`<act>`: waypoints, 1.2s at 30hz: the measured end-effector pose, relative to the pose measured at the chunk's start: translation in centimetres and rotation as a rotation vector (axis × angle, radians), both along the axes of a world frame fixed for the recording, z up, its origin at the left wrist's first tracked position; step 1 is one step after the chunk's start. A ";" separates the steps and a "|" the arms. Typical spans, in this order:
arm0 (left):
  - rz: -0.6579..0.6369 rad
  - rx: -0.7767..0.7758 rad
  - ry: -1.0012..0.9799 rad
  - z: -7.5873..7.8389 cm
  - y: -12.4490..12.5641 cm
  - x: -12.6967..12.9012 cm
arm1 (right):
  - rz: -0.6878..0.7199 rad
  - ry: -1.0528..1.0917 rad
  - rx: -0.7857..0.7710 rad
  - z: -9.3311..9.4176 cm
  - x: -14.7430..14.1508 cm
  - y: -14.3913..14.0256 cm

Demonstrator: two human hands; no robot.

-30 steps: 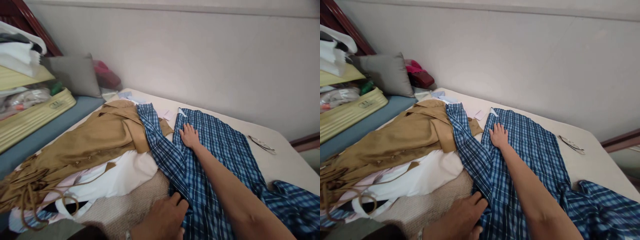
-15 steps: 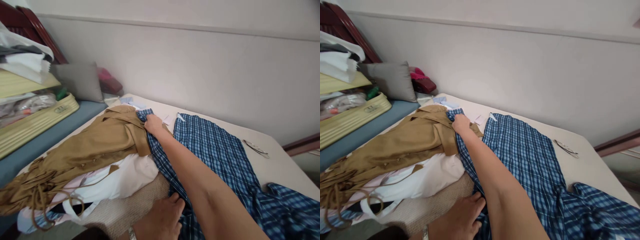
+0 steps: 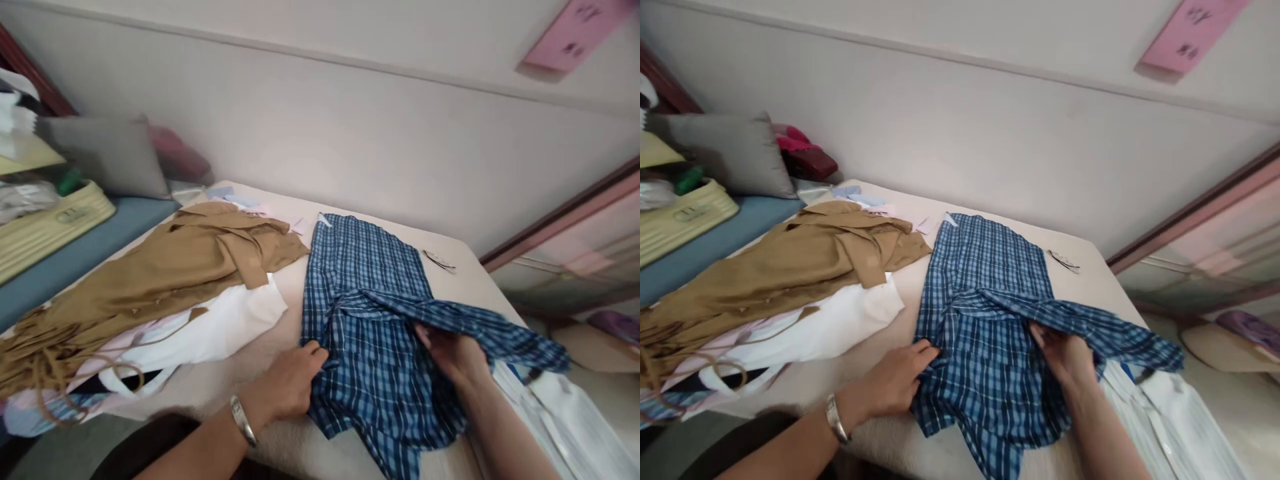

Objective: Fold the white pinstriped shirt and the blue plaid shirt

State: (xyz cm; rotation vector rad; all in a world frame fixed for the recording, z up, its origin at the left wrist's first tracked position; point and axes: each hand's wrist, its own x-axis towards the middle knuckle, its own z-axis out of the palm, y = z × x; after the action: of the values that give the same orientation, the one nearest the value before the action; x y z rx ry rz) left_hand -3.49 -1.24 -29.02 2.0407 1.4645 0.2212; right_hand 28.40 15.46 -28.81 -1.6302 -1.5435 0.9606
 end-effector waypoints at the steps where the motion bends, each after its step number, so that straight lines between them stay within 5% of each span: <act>1: 0.010 0.002 0.002 0.0 0.1 -0.1 | -0.028 0.044 -0.022 -1.4 0.7 -0.4; 4: 0.055 0.030 -0.016 0.4 0.5 -0.8 | -0.164 0.314 -0.097 -3.7 1.8 -0.5; 9: 0.093 0.017 -0.030 1.6 0.8 -2.4 | -0.347 0.746 -0.258 -3.2 2.2 -0.1; 19: 0.057 -0.083 0.022 1.9 -0.8 -2.8 | -0.421 0.679 -0.399 -2.0 0.2 -0.6; 22: 0.056 -0.063 0.095 1.5 -1.2 -2.9 | -0.268 0.536 -0.541 -1.0 -1.1 -1.9; 24: 0.037 -0.046 0.116 1.2 -1.3 -2.9 | -0.024 0.343 -0.540 -0.2 -2.4 -3.6; 29: 0.030 0.003 0.129 0.9 -1.1 -2.9 | 0.819 -0.093 -0.108 1.8 -7.2 -11.0; 36: 0.050 0.038 0.105 1.6 -0.5 -3.0 | 1.065 -0.811 0.527 1.2 -11.4 -18.6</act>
State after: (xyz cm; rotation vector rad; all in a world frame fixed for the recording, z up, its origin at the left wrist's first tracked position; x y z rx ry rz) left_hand -6.51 -1.77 -27.41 2.0754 1.5876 0.1657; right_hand 17.03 -3.19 -27.58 -0.7393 -3.0288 0.2147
